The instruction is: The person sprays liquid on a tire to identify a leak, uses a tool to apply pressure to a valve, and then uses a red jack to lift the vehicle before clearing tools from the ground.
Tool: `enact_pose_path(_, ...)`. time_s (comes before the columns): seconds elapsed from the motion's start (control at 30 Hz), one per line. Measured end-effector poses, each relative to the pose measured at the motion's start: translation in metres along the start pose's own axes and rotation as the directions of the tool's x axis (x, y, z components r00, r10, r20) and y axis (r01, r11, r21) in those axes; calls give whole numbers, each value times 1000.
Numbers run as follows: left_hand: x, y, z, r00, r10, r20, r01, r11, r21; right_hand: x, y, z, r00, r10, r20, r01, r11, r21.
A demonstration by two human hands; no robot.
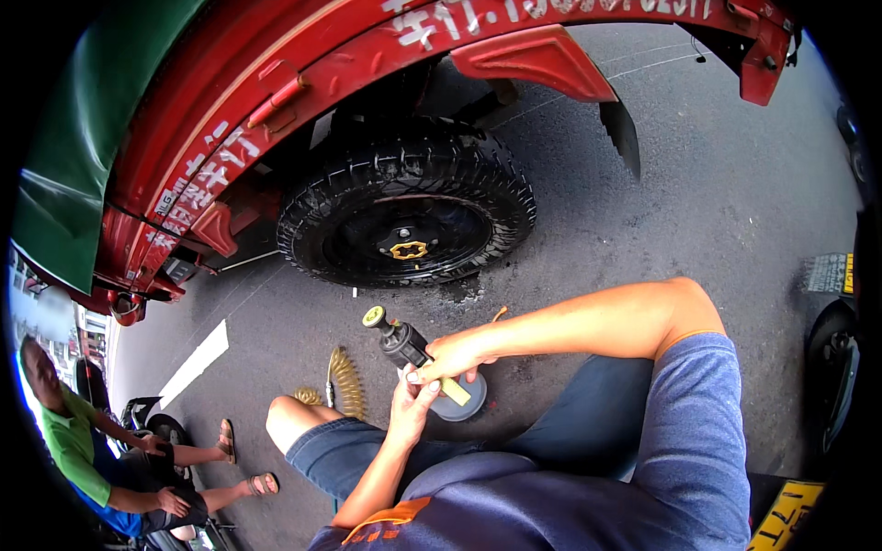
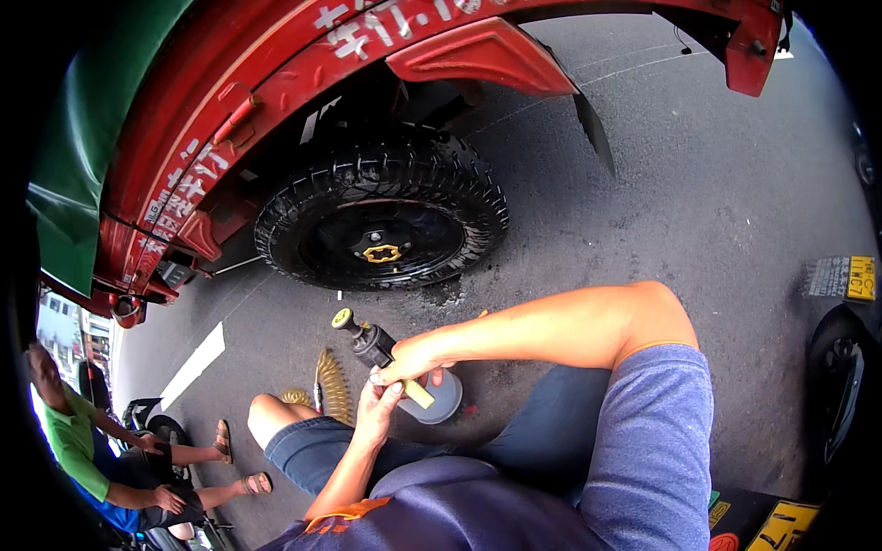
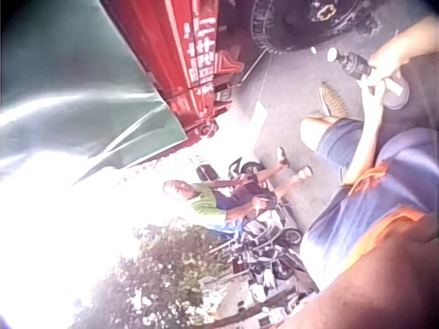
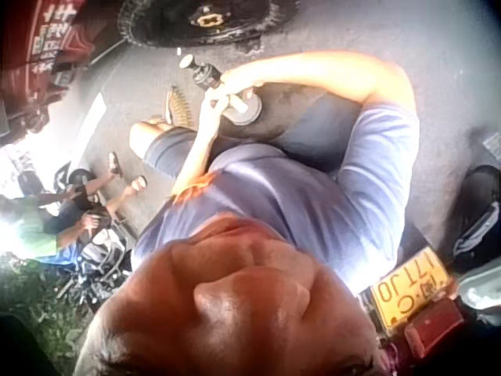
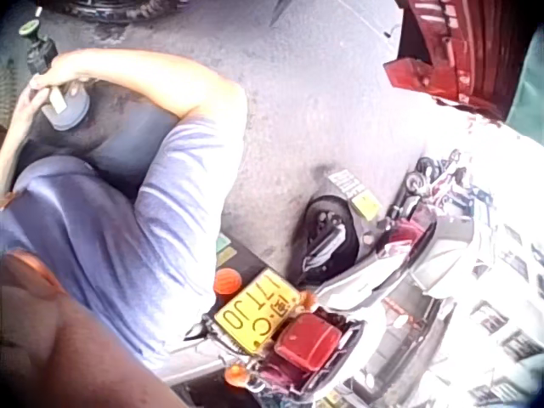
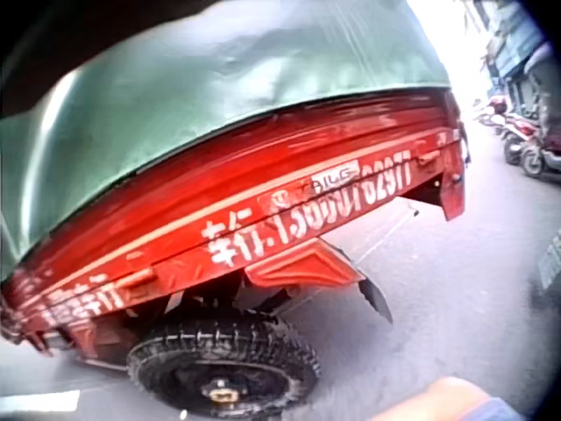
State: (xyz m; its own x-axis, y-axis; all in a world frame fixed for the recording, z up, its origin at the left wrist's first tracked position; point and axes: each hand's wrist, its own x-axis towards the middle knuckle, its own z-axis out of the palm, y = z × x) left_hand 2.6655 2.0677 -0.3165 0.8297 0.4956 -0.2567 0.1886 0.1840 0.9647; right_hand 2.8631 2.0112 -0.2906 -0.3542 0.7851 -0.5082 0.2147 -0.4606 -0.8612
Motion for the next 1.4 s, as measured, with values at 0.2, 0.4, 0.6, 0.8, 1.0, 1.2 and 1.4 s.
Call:
enact_pose_path(0.2, 58, 45, 55, 986, -90, 141, 24, 910, 414, -73, 19, -28, 969, 10, -247, 81, 931, 355)
enact_pose_path(0.4, 90, 119, 113, 943, 31, 333, -294, 549, 783, -136, 86, -73, 885, -154, -440, 348, 847, 402)
enact_pose_path(0.6, 134, 182, 123, 690, 646, 327, -450, 29, 892, -206, 168, -80, 598, -118, -793, 311, 946, 94)
enact_pose_path(0.8, 212, 202, 117, 631, 611, 478, -212, -457, 864, -249, 251, -70, 381, -32, -924, 339, 935, 107)
enact_pose_path(1.0, 224, 202, 104, 561, 616, 554, -230, -526, 818, -269, 304, -82, 228, -127, -965, 521, 854, 11)
enact_pose_path(1.2, 228, 203, 72, 489, 670, 558, -219, -525, 822, -285, 325, -89, 212, -147, -966, 564, 826, -2)
enact_pose_path(1.4, 223, 205, 8, 487, 800, 349, -276, -238, 931, -281, 330, -89, 208, -195, -958, 557, 829, -48)
